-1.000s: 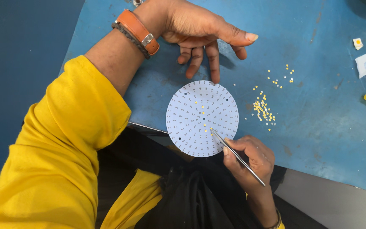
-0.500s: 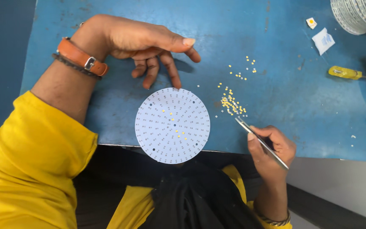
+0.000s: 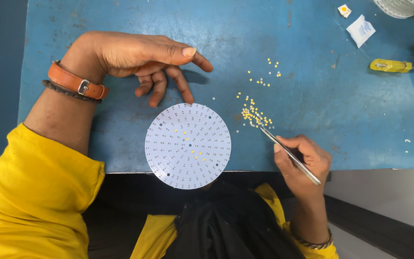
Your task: The person uses tweezers to pick up small yellow components from a blue table and places them into holes on a circular white board. The person rotates the board and continues placing components one by one.
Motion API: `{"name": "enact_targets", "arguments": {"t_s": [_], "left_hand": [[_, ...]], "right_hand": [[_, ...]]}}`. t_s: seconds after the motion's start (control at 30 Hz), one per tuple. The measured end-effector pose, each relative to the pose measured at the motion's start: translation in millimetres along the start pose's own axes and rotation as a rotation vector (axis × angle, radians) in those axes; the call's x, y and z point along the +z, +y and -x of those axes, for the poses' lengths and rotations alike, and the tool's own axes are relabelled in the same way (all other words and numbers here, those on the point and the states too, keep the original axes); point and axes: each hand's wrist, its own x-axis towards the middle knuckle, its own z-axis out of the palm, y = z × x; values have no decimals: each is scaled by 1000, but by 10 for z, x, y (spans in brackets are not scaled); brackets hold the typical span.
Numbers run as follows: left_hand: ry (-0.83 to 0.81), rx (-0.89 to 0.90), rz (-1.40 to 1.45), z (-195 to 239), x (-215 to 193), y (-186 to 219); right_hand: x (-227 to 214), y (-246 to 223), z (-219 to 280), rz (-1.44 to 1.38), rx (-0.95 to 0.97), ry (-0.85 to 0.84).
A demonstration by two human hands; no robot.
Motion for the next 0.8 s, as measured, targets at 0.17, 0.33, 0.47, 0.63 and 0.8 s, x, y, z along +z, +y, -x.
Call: {"name": "enact_targets", "arguments": {"t_s": [0.17, 0.33, 0.47, 0.63, 0.8], "left_hand": [[2, -7, 6, 2, 2, -13], [-14, -22, 24, 10, 6, 24], [34, -84, 8, 18, 35, 68], [41, -85, -8, 25, 38, 68], [-11, -91, 9, 2, 7, 8]], "right_hand": [[10, -13, -6, 38, -28, -16], [29, -44, -33, 23, -61, -47], [21, -43, -28, 43, -36, -52], [26, -15, 15, 15, -24, -37], [-7, 38, 104, -83, -70, -99]]}}
